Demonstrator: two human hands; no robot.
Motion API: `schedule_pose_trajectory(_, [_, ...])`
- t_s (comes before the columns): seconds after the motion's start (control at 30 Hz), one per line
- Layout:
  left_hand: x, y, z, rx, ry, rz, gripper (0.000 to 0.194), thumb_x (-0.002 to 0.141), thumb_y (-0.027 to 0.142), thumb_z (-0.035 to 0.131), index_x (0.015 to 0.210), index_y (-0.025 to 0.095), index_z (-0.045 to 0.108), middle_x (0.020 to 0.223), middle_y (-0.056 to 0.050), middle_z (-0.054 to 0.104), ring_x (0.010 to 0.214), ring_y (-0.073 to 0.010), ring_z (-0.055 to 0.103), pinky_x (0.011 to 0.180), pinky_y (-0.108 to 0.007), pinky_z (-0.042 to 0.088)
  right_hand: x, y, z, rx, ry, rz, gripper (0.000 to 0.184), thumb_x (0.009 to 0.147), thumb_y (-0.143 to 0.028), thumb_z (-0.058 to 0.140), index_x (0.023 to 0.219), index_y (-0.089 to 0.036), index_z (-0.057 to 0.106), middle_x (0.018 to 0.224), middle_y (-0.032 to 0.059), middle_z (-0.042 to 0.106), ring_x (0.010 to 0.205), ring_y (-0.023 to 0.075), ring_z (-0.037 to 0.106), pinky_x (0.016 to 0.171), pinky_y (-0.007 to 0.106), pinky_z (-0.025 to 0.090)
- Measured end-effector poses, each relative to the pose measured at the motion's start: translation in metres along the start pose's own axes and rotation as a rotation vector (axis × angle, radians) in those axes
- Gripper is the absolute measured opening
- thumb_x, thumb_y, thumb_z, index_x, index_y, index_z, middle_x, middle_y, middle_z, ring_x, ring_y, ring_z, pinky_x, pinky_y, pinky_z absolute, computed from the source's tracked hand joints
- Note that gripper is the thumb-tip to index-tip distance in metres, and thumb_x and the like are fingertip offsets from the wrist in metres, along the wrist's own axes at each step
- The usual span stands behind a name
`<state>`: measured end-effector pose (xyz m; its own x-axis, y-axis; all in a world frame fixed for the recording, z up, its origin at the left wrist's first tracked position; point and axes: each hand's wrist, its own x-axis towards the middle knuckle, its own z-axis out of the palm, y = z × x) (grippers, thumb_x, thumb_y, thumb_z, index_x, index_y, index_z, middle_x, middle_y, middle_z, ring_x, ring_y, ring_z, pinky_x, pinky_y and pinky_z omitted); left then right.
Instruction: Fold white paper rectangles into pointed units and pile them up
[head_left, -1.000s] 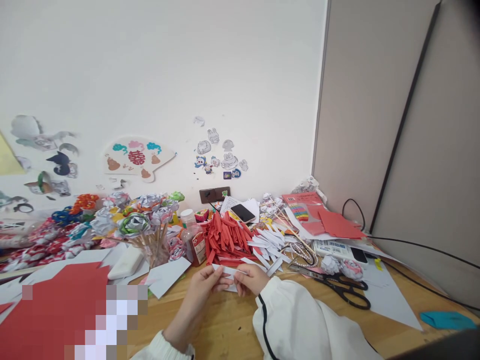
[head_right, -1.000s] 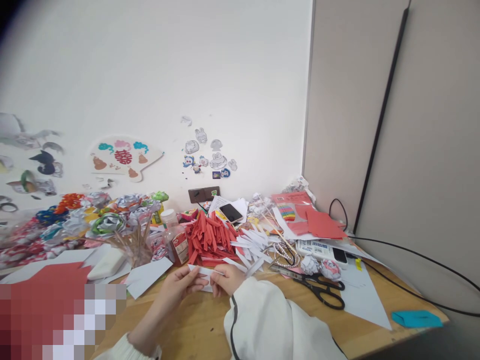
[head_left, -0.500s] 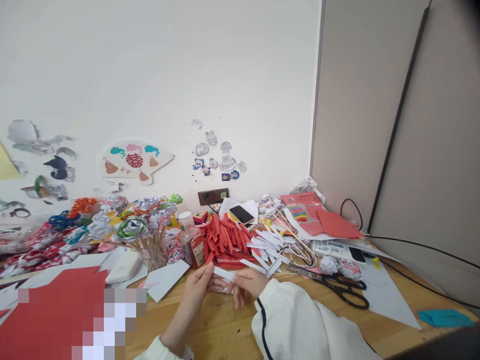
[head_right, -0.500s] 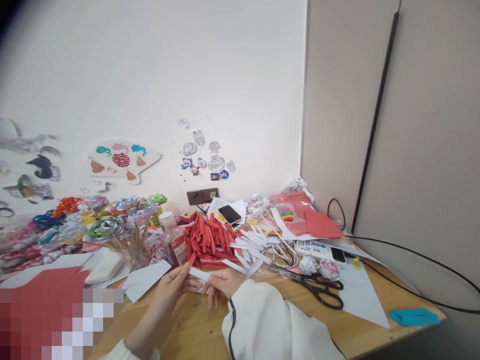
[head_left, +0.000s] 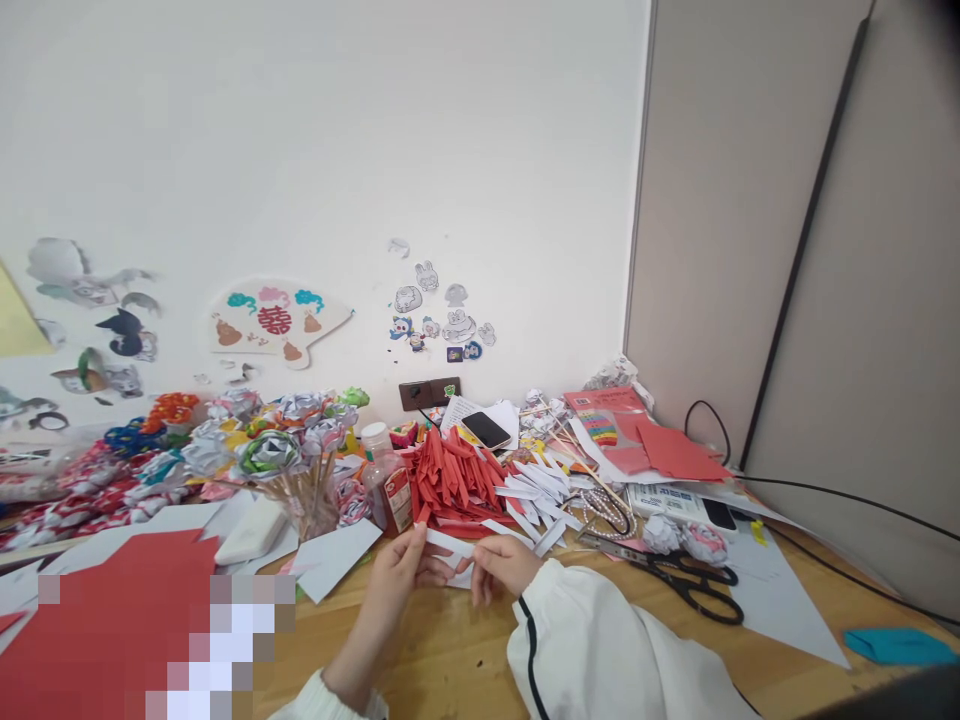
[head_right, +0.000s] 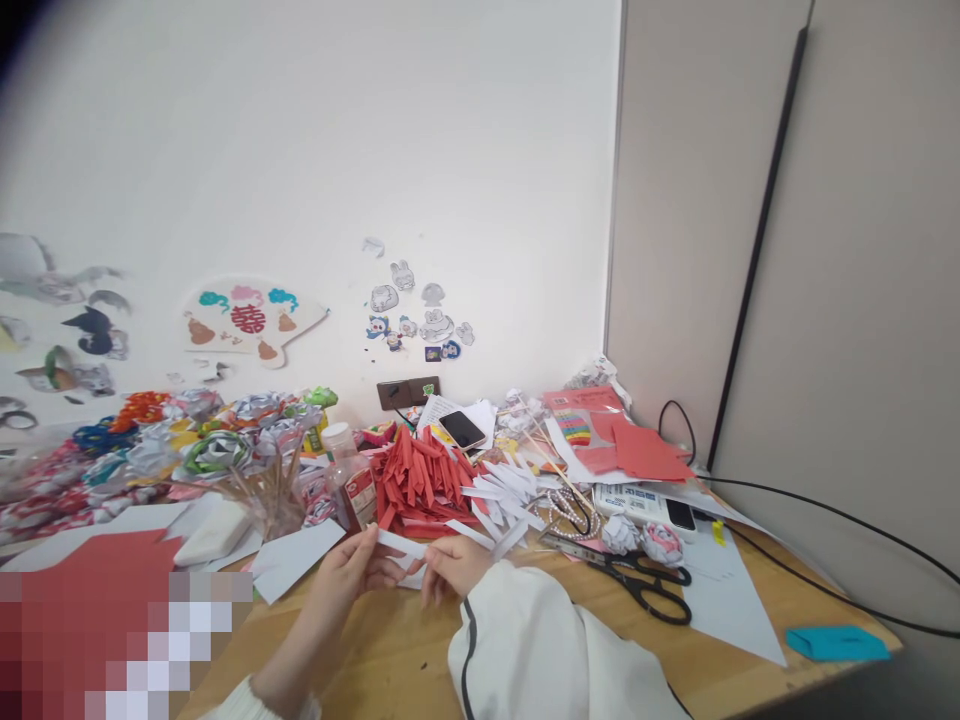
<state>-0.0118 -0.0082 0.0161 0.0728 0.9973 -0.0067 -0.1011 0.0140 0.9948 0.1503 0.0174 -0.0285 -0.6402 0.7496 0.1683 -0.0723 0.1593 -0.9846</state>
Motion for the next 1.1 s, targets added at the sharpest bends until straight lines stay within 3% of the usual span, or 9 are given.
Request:
schedule_pose_trajectory(0.13, [-0.001, -0.006, 0.005, 0.164, -0.023, -0.004, 0.034, 0.057, 0.047, 0.057, 0.056, 0.014, 0.051, 0.045, 0.0, 0.06, 0.037, -0.0136, 0.055, 0.037, -0.022, 0.042, 0.001, 0.004, 0.004, -0.077, 0.055, 0.005, 0.051, 0.073, -0.056, 0.032, 0.082, -0.01, 0.054, 0.049, -0.0011, 0.053, 0.038, 0.0057, 0.044, 0.039, 0.017, 0.035])
schedule_pose_trajectory(0.3, [0.001, -0.014, 0.007, 0.194, -0.019, 0.041, 0.032, 0.058, 0.044, 0.058, 0.051, 0.015, 0.046, 0.038, 0.004, 0.054, 0.033, -0.0118, 0.052, 0.036, -0.021, 0.04, -0.001, 0.005, 0.007, -0.166, 0.048, 0.018, 0.049, 0.074, -0.055, 0.031, 0.082, -0.012, 0.054, 0.049, -0.0019, 0.053, 0.037, 0.005, 0.043, 0.039, 0.016, 0.034])
schedule_pose_trajectory(0.47, [0.002, -0.014, 0.005, 0.191, -0.075, 0.065, 0.031, 0.061, 0.043, 0.056, 0.052, 0.016, 0.046, 0.04, 0.004, 0.055, 0.035, -0.0113, 0.052, 0.039, -0.022, 0.04, -0.001, 0.001, 0.006, -0.037, -0.002, 0.033, 0.054, 0.073, -0.059, 0.026, 0.079, -0.012, 0.053, 0.051, -0.0004, 0.053, 0.038, 0.0059, 0.045, 0.038, 0.017, 0.034])
schedule_pose_trajectory(0.63, [0.0, -0.013, 0.006, 0.205, -0.083, 0.07, 0.03, 0.061, 0.043, 0.056, 0.053, 0.015, 0.048, 0.043, 0.003, 0.056, 0.037, -0.0114, 0.053, 0.041, -0.022, 0.041, 0.002, -0.002, 0.005, 0.052, -0.006, 0.064, 0.05, 0.068, -0.06, 0.037, 0.073, -0.012, 0.049, 0.049, -0.0008, 0.053, 0.039, 0.0069, 0.047, 0.04, 0.018, 0.035])
schedule_pose_trajectory(1.1, [-0.003, -0.006, 0.009, 0.18, -0.069, 0.033, 0.031, 0.057, 0.042, 0.059, 0.052, 0.014, 0.05, 0.044, 0.0, 0.06, 0.041, -0.0138, 0.056, 0.042, -0.023, 0.043, 0.002, 0.003, 0.006, 0.027, -0.005, 0.046, 0.045, 0.068, -0.058, 0.039, 0.069, -0.013, 0.045, 0.046, -0.0031, 0.05, 0.037, 0.0061, 0.045, 0.038, 0.017, 0.034])
